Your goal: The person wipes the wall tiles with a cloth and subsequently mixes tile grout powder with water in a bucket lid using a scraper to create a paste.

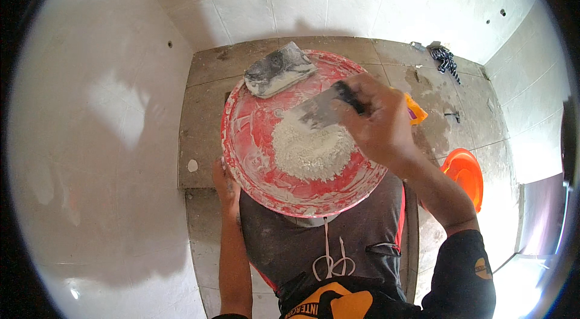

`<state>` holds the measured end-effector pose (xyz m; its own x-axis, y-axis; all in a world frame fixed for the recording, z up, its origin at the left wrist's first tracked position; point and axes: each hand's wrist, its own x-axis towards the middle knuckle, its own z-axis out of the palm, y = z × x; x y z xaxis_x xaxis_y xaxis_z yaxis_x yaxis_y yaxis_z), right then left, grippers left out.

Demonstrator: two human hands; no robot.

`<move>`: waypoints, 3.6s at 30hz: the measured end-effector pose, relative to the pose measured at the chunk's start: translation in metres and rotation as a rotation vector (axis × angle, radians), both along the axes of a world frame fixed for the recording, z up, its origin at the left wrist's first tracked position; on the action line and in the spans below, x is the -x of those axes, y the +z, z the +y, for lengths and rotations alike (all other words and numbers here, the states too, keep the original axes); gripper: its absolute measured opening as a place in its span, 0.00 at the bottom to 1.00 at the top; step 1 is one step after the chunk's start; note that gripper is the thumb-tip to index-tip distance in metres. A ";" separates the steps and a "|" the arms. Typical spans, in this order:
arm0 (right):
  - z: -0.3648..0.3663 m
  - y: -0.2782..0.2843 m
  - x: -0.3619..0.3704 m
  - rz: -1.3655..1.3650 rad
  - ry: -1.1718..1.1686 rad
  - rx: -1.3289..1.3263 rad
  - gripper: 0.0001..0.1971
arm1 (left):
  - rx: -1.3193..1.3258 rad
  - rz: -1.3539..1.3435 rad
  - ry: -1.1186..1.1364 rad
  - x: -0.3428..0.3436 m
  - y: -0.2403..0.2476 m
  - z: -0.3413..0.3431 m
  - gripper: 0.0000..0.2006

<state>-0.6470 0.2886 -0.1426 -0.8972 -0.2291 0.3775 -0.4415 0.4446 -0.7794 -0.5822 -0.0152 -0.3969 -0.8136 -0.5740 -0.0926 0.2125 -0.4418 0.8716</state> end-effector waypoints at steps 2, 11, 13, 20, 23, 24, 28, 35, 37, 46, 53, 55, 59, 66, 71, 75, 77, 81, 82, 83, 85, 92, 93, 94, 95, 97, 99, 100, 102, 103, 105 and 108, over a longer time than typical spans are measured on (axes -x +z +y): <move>-0.002 -0.003 -0.002 0.041 0.003 -0.048 0.10 | 0.691 -0.173 -0.021 -0.004 -0.006 -0.016 0.22; 0.010 0.000 -0.016 -0.033 -0.085 -0.016 0.10 | 1.047 -0.276 0.008 -0.011 -0.012 -0.026 0.22; 0.008 -0.001 -0.019 -0.037 -0.046 -0.047 0.10 | 0.994 -0.273 -0.028 -0.007 -0.010 -0.026 0.22; 0.019 0.009 -0.018 -0.039 -0.124 -0.006 0.08 | 0.814 -0.267 -0.004 -0.011 -0.026 -0.036 0.21; 0.022 0.007 -0.018 -0.035 -0.126 -0.014 0.08 | 0.837 -0.229 0.000 -0.003 -0.011 -0.015 0.21; 0.022 0.001 -0.016 -0.029 -0.109 -0.005 0.08 | 0.861 -0.212 0.006 -0.004 0.002 -0.009 0.21; 0.020 -0.005 -0.012 -0.018 -0.071 0.125 0.08 | 0.958 -0.245 0.016 -0.007 0.011 -0.011 0.17; 0.006 -0.011 -0.007 0.004 0.082 0.042 0.09 | 0.965 -0.219 -0.018 -0.011 -0.013 -0.033 0.18; 0.009 -0.014 -0.005 -0.008 0.128 0.046 0.09 | 0.967 -0.271 -0.040 -0.012 -0.014 -0.029 0.19; 0.018 -0.005 -0.001 0.180 0.336 -0.054 0.09 | 0.691 -0.184 0.067 -0.005 -0.007 -0.013 0.20; 0.037 0.001 0.004 0.297 0.485 -0.220 0.11 | 0.906 -0.264 0.047 -0.006 0.000 -0.011 0.19; 0.042 0.003 0.004 0.327 0.463 -0.203 0.11 | 0.885 -0.248 0.060 -0.007 0.009 -0.009 0.18; 0.037 0.002 -0.002 0.301 0.432 -0.138 0.11 | 0.805 -0.191 0.064 -0.006 0.005 -0.010 0.19; 0.023 -0.007 -0.006 0.279 0.289 -0.051 0.09 | 1.124 -0.167 0.069 -0.021 -0.042 -0.048 0.19; 0.020 -0.002 -0.007 0.247 0.261 -0.068 0.09 | 1.171 -0.246 0.066 -0.010 -0.012 -0.024 0.21; 0.020 -0.009 -0.004 0.269 0.269 -0.037 0.09 | 1.048 -0.351 0.028 -0.012 0.009 -0.011 0.23; 0.021 -0.008 -0.004 0.246 0.231 -0.010 0.09 | 0.887 -0.356 -0.022 -0.012 0.017 -0.005 0.23; 0.030 -0.003 -0.006 0.205 0.193 -0.046 0.11 | 0.723 -0.278 -0.150 -0.006 0.040 0.010 0.26; 0.024 -0.005 -0.003 0.208 0.237 -0.086 0.11 | 0.596 -0.194 -0.178 -0.009 0.027 -0.001 0.27; 0.019 -0.001 -0.004 0.261 0.186 -0.020 0.11 | 0.508 -0.133 -0.195 -0.012 0.015 -0.012 0.27; 0.024 0.005 0.004 0.133 0.059 0.113 0.07 | 0.508 -0.125 -0.185 -0.015 0.007 -0.020 0.27; 0.072 -0.023 0.062 -0.042 -0.377 0.200 0.13 | 0.761 -0.184 -0.161 0.006 0.005 -0.010 0.28; 0.080 -0.030 0.066 -0.027 -0.436 0.143 0.14 | 0.787 -0.179 -0.168 0.010 0.004 -0.002 0.28; 0.081 -0.041 0.074 -0.061 -0.458 0.055 0.15 | 0.793 -0.175 -0.170 0.010 0.000 0.003 0.29; 0.075 -0.048 0.077 -0.042 -0.454 0.006 0.14 | 0.794 -0.178 -0.159 0.007 -0.002 -0.001 0.29; 0.055 -0.037 0.070 -0.321 -0.431 0.005 0.14 | 0.799 -0.190 -0.127 0.001 -0.005 -0.013 0.29; 0.074 -0.040 0.064 -0.348 -0.448 0.010 0.17 | 0.809 -0.189 -0.115 0.003 -0.008 -0.005 0.29; 0.091 -0.051 0.062 -0.272 -0.477 0.057 0.17 | 0.808 -0.190 -0.110 0.003 -0.010 0.003 0.29; 0.111 -0.061 0.050 -0.178 -0.523 0.145 0.20 | 0.830 -0.204 -0.077 -0.003 -0.009 -0.005 0.30; 0.126 -0.066 0.036 -0.165 -0.550 0.179 0.21 | 0.842 -0.216 -0.067 -0.009 -0.013 -0.016 0.30; 0.183 -0.095 0.009 0.063 -0.723 -0.195 0.17 | 0.862 -0.233 -0.020 -0.027 -0.009 -0.045 0.30; 0.385 -0.207 -0.050 -0.339 -0.794 -0.031 0.22 | 0.881 -0.219 -0.052 -0.020 -0.011 -0.013 0.31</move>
